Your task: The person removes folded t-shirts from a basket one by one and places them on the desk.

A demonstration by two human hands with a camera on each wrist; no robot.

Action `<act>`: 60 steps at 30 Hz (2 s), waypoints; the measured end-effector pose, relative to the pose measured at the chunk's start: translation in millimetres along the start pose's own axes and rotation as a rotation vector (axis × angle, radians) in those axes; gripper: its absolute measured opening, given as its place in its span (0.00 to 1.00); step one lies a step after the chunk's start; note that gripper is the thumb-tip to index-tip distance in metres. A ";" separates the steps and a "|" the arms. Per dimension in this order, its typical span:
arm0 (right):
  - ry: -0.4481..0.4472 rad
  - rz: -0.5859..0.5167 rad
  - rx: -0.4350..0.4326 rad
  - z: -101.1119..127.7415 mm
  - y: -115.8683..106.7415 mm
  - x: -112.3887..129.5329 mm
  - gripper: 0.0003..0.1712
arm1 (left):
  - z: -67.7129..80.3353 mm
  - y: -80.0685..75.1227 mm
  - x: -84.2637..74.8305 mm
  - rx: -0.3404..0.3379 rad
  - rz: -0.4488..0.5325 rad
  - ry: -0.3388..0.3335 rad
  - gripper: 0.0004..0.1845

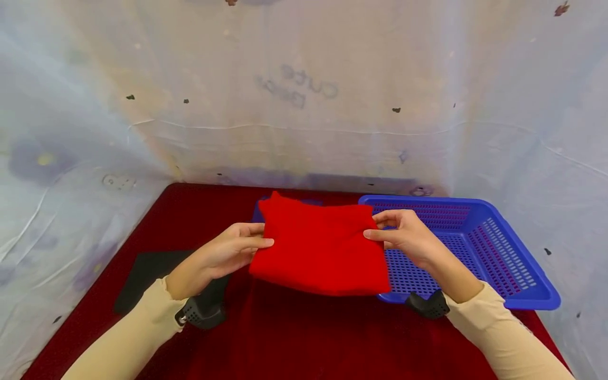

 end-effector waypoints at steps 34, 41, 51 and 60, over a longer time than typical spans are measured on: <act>0.022 0.033 0.055 -23.7 67.8 -18.9 0.27 | 19.0 -38.6 53.4 -0.056 0.048 0.003 0.30; 0.013 0.055 0.070 -28.3 81.5 -28.7 0.24 | 23.2 -44.4 64.8 -0.071 0.040 -0.018 0.30; 0.003 0.169 0.049 -26.9 100.0 -32.2 0.20 | 25.8 -49.4 79.0 -0.082 0.045 -0.038 0.29; -0.109 0.443 0.025 -29.8 112.3 -31.3 0.18 | 26.1 -55.3 88.7 -0.115 0.031 -0.073 0.35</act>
Point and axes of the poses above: each hand's wrist, its own z-axis away from the middle knuckle, its own y-axis out of the palm, x = y × z, the point moved 5 cm from there along -z, towards the middle knuckle, and after that the axes turned 6 degrees about z, right-handed, at the moved point
